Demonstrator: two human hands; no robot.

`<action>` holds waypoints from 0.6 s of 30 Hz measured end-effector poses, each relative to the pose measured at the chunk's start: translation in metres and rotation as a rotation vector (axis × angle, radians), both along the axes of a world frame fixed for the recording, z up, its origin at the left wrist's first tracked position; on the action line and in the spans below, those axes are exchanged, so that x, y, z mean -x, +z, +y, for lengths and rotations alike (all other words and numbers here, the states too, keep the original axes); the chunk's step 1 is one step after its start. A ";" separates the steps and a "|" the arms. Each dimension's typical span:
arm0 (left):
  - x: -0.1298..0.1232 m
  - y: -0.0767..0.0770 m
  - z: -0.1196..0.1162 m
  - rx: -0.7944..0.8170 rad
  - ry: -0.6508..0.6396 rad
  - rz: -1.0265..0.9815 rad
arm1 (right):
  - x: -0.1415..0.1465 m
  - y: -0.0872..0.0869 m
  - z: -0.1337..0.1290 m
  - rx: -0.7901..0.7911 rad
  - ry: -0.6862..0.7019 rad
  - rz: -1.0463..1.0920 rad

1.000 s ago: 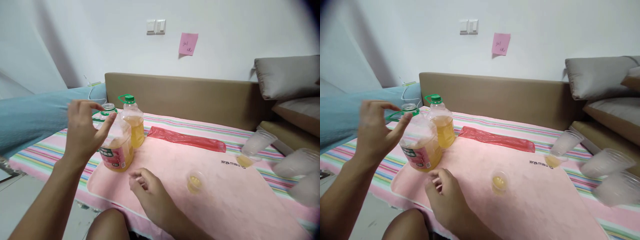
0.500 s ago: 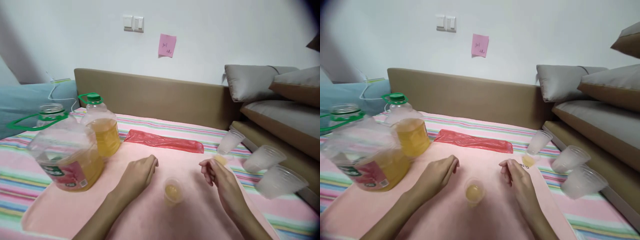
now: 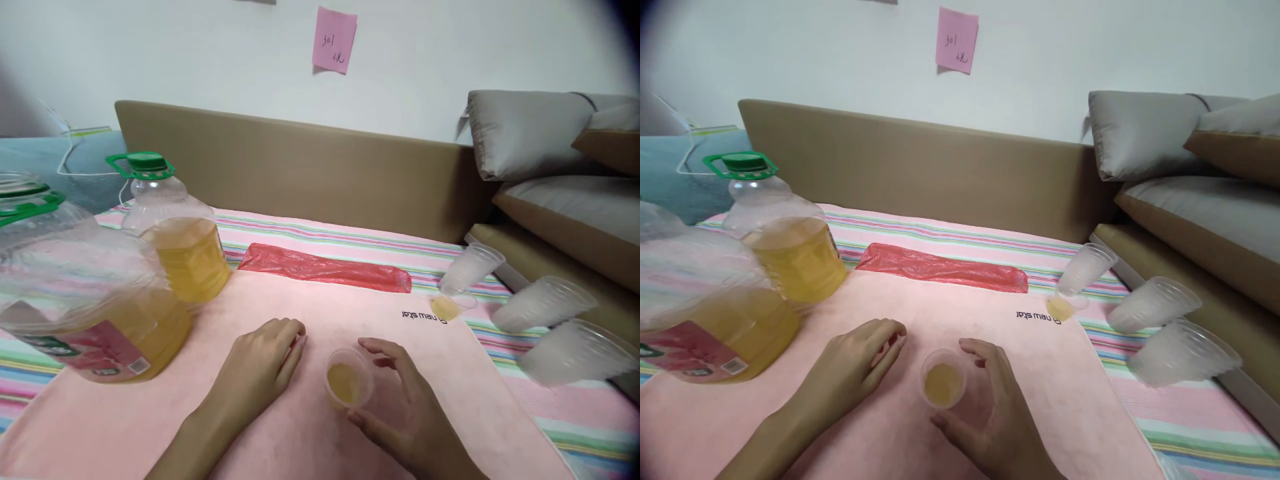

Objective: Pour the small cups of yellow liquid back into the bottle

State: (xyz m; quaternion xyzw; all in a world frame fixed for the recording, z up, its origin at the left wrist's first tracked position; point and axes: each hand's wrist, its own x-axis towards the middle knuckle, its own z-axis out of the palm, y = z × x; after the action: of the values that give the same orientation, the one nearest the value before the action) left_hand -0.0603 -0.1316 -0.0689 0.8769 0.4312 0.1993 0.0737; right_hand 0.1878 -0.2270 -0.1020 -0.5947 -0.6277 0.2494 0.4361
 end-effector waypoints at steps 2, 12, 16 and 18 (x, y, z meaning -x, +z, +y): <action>0.000 0.000 -0.003 -0.003 -0.020 0.016 | 0.001 -0.004 0.000 -0.010 0.062 -0.028; -0.008 -0.001 -0.009 -0.007 -0.063 0.091 | 0.005 0.003 0.002 0.106 0.089 -0.009; -0.009 0.000 -0.010 -0.005 -0.074 0.106 | 0.009 0.011 -0.001 0.133 0.051 0.013; -0.009 0.000 -0.010 -0.004 -0.077 0.109 | 0.010 0.013 -0.001 0.129 0.041 0.011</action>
State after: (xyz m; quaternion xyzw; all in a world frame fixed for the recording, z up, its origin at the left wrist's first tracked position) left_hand -0.0518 -0.1418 -0.0688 0.9026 0.3999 0.1492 0.0559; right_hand 0.1781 -0.2279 -0.0891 -0.6074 -0.6199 0.3014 0.3949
